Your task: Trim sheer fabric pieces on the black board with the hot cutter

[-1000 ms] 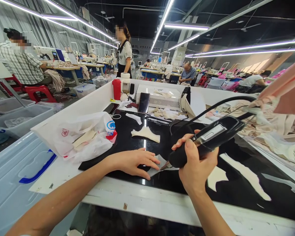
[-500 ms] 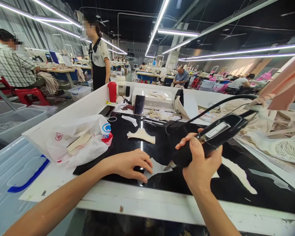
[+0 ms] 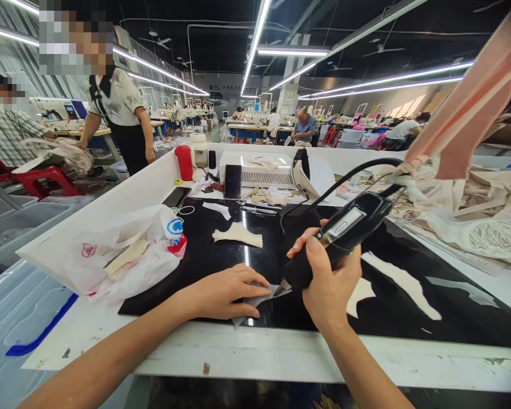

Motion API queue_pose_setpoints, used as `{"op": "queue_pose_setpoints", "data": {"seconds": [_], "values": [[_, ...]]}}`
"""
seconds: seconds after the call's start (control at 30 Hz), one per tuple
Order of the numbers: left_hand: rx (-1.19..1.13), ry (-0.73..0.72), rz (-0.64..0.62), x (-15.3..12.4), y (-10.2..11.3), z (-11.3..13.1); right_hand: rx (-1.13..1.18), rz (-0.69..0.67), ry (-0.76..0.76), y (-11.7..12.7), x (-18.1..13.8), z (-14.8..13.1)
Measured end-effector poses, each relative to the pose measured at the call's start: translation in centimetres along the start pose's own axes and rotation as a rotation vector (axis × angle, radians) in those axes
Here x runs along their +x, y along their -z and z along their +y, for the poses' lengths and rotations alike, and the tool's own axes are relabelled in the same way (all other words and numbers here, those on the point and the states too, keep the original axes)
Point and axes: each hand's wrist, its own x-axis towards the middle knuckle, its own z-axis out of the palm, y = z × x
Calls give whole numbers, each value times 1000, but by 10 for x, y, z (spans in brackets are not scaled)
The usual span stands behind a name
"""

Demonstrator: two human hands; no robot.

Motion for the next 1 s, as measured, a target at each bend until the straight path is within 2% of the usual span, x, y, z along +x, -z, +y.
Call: {"op": "queue_pose_setpoints", "data": {"seconds": [0.63,0.87,1.0], "values": [[-21,2,-14,1,2,1,-54,-1,19,0,-1,1],[-48,5,2,1,2,2,-54,50,51,7,6,2],[-47,9,-3,1,3,3,-71,36,48,9,6,4]]}}
